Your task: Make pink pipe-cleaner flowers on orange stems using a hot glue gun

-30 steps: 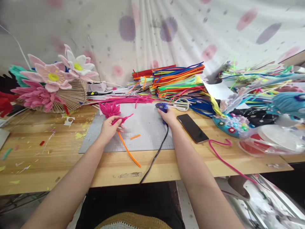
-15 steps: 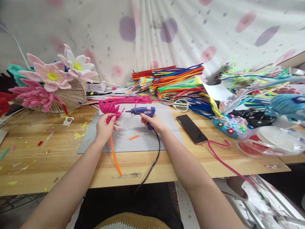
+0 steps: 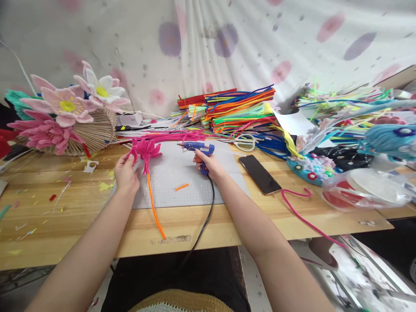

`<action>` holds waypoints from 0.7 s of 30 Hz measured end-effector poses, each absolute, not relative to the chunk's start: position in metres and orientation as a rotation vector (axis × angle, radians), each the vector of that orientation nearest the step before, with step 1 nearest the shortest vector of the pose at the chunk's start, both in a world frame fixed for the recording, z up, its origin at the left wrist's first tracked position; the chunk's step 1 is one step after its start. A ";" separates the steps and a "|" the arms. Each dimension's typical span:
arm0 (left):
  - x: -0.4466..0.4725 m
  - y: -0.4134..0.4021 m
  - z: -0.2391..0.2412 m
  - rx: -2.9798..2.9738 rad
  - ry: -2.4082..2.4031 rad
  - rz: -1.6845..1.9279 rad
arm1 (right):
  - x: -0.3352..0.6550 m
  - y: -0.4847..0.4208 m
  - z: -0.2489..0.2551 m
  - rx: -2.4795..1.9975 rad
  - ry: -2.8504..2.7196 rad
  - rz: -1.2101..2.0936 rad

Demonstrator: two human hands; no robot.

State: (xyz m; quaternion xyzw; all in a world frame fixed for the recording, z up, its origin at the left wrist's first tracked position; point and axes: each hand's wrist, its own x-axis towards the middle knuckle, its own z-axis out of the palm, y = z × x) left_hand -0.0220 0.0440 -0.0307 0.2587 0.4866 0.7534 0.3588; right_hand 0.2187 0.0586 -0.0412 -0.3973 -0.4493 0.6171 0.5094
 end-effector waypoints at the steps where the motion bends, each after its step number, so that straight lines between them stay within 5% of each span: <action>1: -0.021 0.044 -0.031 0.647 1.177 1.866 | 0.219 0.060 -0.042 -0.950 -1.062 1.494; 14: 0.004 0.109 -0.045 1.147 1.373 2.105 | 0.224 0.066 -0.044 -0.959 -0.965 1.464; 21: 0.025 0.108 -0.057 1.304 1.455 1.857 | 0.234 0.070 -0.044 -0.971 -0.987 1.377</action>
